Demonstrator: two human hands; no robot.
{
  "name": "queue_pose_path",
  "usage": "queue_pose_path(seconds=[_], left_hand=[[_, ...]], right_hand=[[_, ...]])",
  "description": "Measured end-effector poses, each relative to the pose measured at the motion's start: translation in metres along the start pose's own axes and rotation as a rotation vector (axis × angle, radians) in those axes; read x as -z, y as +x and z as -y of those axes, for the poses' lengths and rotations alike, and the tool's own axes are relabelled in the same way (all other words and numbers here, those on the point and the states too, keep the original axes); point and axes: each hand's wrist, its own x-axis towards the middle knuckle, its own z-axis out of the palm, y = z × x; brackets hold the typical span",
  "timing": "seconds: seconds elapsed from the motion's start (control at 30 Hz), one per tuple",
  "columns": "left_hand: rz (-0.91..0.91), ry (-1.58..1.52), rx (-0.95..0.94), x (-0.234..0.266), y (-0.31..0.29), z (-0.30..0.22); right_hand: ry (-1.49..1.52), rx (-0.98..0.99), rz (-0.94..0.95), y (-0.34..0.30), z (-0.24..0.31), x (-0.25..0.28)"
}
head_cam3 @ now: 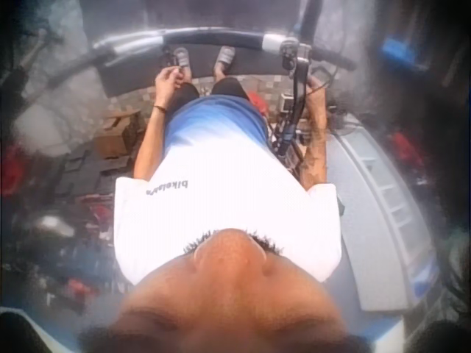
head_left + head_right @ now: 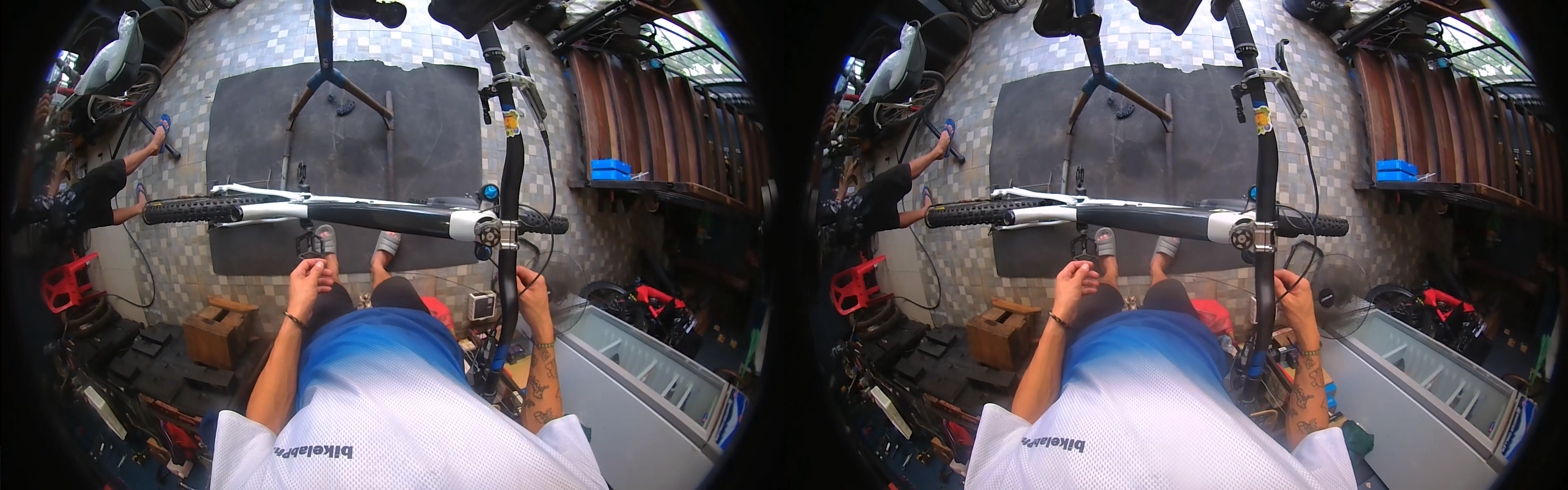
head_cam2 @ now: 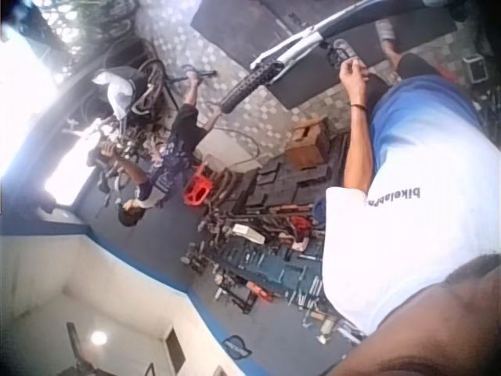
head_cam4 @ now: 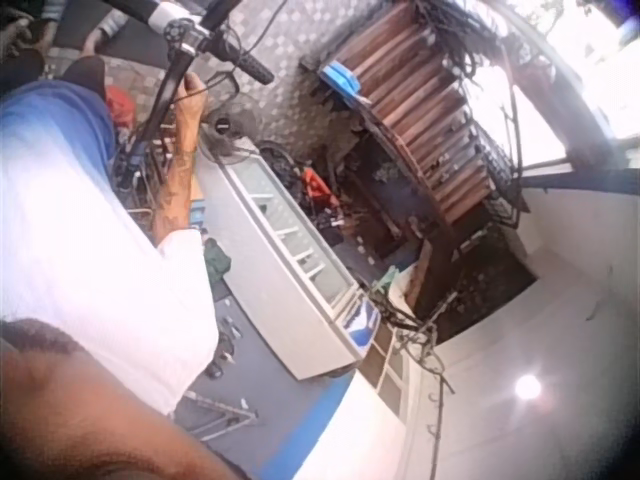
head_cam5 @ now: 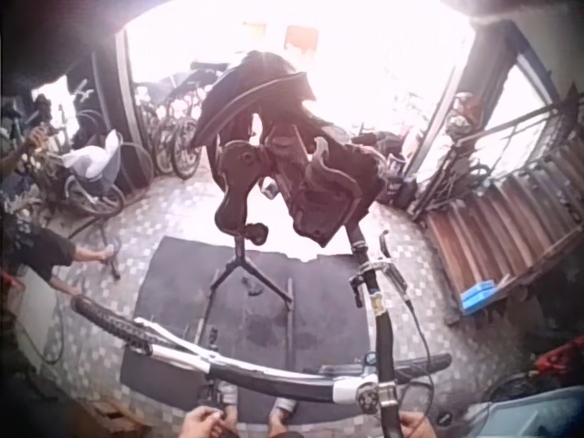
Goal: The person assembles a bicycle by attaching the seat post and handlebar stem to the frame. They insert the seat post into the frame, adjust the handlebar stem, and tighten bolts to secure the components.
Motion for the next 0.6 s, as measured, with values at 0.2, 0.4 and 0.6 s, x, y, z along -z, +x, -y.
queue_pose_path(seconds=[0.2, 0.4, 0.6], left_hand=[[0.153, 0.543, -0.722, -0.102, -0.026, -0.096], [0.323, 0.932, -1.228, -0.197, 0.019, -0.166], [0.631, 1.067, -1.3, -0.221, 0.047, -0.174]], right_hand=[[-0.355, 0.076, -0.069, 0.049, 0.016, -0.052], [-0.333, 0.035, -0.163, 0.015, 0.024, -0.054], [-0.275, 0.019, -0.125, -0.014, 0.015, -0.048]])
